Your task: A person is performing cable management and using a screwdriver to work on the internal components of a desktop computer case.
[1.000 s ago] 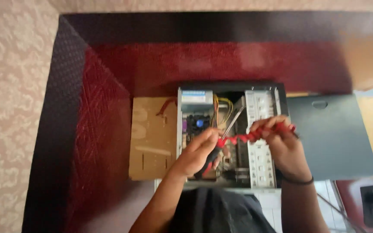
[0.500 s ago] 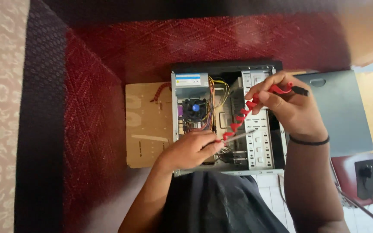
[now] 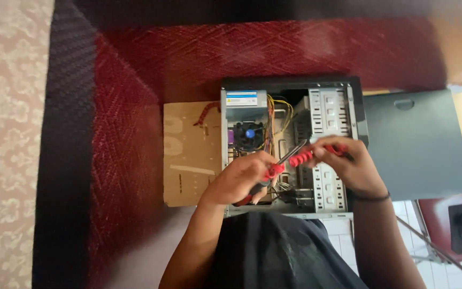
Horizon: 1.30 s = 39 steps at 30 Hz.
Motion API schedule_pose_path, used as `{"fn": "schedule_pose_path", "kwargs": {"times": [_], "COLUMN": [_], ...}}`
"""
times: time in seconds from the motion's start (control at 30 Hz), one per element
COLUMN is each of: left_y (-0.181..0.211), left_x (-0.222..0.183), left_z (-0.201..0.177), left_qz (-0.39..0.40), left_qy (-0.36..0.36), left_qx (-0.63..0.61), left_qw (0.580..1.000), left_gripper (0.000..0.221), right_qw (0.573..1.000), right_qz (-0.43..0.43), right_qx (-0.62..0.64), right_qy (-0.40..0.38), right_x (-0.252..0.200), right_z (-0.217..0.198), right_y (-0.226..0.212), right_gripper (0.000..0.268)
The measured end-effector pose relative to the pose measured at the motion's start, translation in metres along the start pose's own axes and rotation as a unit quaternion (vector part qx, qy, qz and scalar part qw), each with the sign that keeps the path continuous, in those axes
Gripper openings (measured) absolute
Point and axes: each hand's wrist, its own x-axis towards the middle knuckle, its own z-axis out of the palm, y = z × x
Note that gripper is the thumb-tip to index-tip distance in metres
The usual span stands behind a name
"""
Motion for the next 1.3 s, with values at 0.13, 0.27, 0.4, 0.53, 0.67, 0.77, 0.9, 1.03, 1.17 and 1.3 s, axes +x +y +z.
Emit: {"fn": "schedule_pose_path", "kwargs": {"times": [0.13,0.27,0.4,0.53,0.67,0.77,0.9,1.03,1.17,1.3], "left_y": [0.014,0.007,-0.005,0.009,-0.008,0.004,0.001,0.030,0.016,0.005], "left_x": [0.006,0.012,0.005,-0.004,-0.009,-0.002,0.012,0.024,0.023,0.020], "left_z": [0.020,0.009,-0.010,-0.010,-0.010,0.016,0.010,0.022,0.017,-0.005], "left_qz": [-0.004,-0.121,-0.067,-0.019,-0.007,-0.086,-0.086,-0.176,-0.199,-0.084], "left_qy": [-0.022,0.036,0.187,0.182,0.118,0.098,0.095,0.021,0.042,0.123], "left_qx": [0.093,0.422,0.146,-0.001,0.016,0.118,0.216,0.405,0.388,0.193], "left_qw": [0.995,0.898,0.969,0.983,0.993,0.984,0.968,0.897,0.899,0.970], "left_gripper": [0.027,0.024,0.024,0.044,0.039,0.018,0.011,0.021,0.040,0.036], "right_qw": [0.995,0.976,0.971,0.996,0.996,0.988,0.981,0.979,0.990,0.990], "right_qz": [-0.029,-0.112,-0.206,-0.082,0.031,0.022,-0.015,-0.076,-0.066,-0.052], "right_qx": [-0.092,-0.172,-0.119,-0.029,0.022,-0.061,-0.044,-0.031,0.099,0.123], "right_qy": [0.022,0.072,-0.014,-0.029,0.085,0.143,0.187,0.186,0.079,0.054], "right_x": [0.020,0.022,-0.003,-0.017,-0.016,-0.003,-0.002,-0.012,-0.026,-0.030], "right_z": [0.000,0.004,0.028,0.024,0.007,0.009,0.010,0.033,0.038,0.021], "right_y": [-0.026,-0.076,-0.074,-0.013,0.051,0.027,-0.014,-0.034,-0.022,0.011], "right_gripper": [0.005,0.009,0.007,0.006,0.005,0.007,0.002,0.007,0.006,0.005]}}
